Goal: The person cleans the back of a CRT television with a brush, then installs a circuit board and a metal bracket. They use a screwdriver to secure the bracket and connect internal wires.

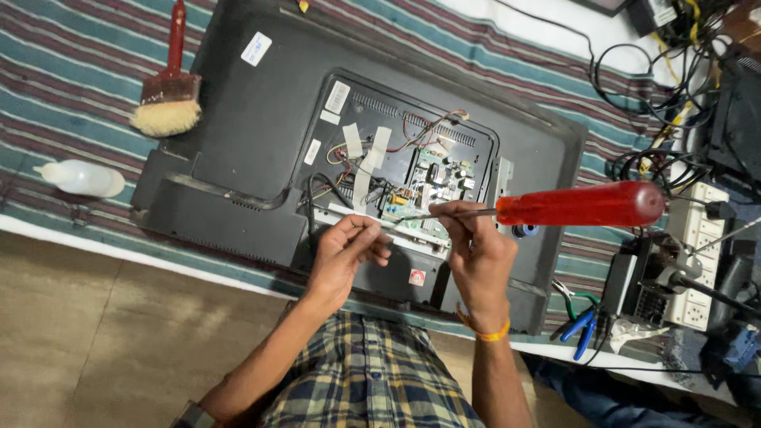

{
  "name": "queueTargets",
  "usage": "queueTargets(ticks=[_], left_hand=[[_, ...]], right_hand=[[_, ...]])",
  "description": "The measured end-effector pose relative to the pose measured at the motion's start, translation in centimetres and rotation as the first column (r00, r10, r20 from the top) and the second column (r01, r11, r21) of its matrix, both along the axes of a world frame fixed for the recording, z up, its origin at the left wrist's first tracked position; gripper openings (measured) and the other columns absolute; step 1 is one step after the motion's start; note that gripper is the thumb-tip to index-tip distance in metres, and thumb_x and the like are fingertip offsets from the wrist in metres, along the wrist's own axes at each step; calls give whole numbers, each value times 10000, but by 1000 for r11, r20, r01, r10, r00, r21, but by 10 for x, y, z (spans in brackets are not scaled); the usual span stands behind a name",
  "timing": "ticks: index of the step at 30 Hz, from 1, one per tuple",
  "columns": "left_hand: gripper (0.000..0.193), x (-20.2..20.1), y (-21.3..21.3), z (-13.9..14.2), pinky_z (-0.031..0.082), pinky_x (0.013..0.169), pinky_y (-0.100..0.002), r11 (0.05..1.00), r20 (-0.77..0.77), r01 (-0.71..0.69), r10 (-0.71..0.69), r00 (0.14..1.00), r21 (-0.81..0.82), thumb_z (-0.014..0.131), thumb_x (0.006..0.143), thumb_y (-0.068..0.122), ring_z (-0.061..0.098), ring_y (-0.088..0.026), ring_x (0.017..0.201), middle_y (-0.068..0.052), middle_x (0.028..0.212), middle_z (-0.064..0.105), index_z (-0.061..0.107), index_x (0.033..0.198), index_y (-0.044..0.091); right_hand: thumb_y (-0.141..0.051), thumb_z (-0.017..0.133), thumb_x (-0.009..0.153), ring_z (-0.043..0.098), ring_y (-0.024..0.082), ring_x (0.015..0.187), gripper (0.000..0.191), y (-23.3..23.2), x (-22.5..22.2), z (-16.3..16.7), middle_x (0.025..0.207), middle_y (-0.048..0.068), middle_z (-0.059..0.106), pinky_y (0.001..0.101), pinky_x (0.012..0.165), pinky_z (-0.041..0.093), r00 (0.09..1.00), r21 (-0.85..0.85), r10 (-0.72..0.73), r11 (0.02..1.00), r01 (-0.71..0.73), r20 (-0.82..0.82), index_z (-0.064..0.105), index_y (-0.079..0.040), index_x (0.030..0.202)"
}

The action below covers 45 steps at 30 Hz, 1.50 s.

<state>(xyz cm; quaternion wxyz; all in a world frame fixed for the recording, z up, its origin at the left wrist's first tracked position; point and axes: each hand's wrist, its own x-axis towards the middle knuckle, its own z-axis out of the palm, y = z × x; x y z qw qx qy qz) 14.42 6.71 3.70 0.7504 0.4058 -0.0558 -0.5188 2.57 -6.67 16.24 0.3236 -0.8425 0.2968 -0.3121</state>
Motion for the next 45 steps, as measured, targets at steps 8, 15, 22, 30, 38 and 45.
queueTargets(ticks=[8,15,22,30,38,45], left_hand=[[204,1,-11,0,584,785,-324,997,23,-69,70,997,-23,665,971,103,711,-179,854,-115,998,727,651,1131,-23],[201,15,-10,-8,581,782,-330,995,-11,-101,101,995,-18,645,1007,133,698,-170,844,-116,985,717,654,1121,-32],[193,23,-11,-1,572,793,-338,995,7,-91,91,996,-31,647,1003,118,687,-177,852,-129,1005,722,655,1125,-32],[198,14,-23,-15,589,838,-339,993,-158,-29,11,987,-110,615,1019,139,714,-184,905,-109,1017,722,649,1157,2],[242,-2,-44,-29,608,835,-341,988,-274,54,-92,957,-144,578,1052,206,749,-216,918,-127,1005,742,645,1132,-12],[250,-2,-47,-25,615,862,-354,992,-201,72,-91,975,-103,574,1071,193,746,-232,931,-153,998,732,642,1134,-39]], right_hand=[[-12,779,948,706,125,674,164,13,-1,-48,812,78,742,279,579,514,979,-79,-202,977,200,-24,625,-1,893],[-142,663,977,675,193,891,227,-24,24,-67,1023,122,659,312,777,566,936,446,-119,894,-44,331,554,-57,1157],[-209,534,1188,469,58,549,183,-97,63,-79,706,-29,522,222,484,381,641,430,-260,894,-123,722,574,-35,1225],[-179,507,1175,763,227,924,89,-61,-34,-20,1080,144,737,406,818,660,717,361,-188,928,-95,671,471,-101,1199],[-108,511,1147,742,360,1051,141,-15,-53,-29,1103,241,682,492,923,614,805,447,-243,894,-31,541,399,-26,1169],[-124,514,1137,745,351,1031,178,-8,-60,-39,1089,236,675,499,925,610,826,459,-249,889,-12,505,366,-25,1151]])
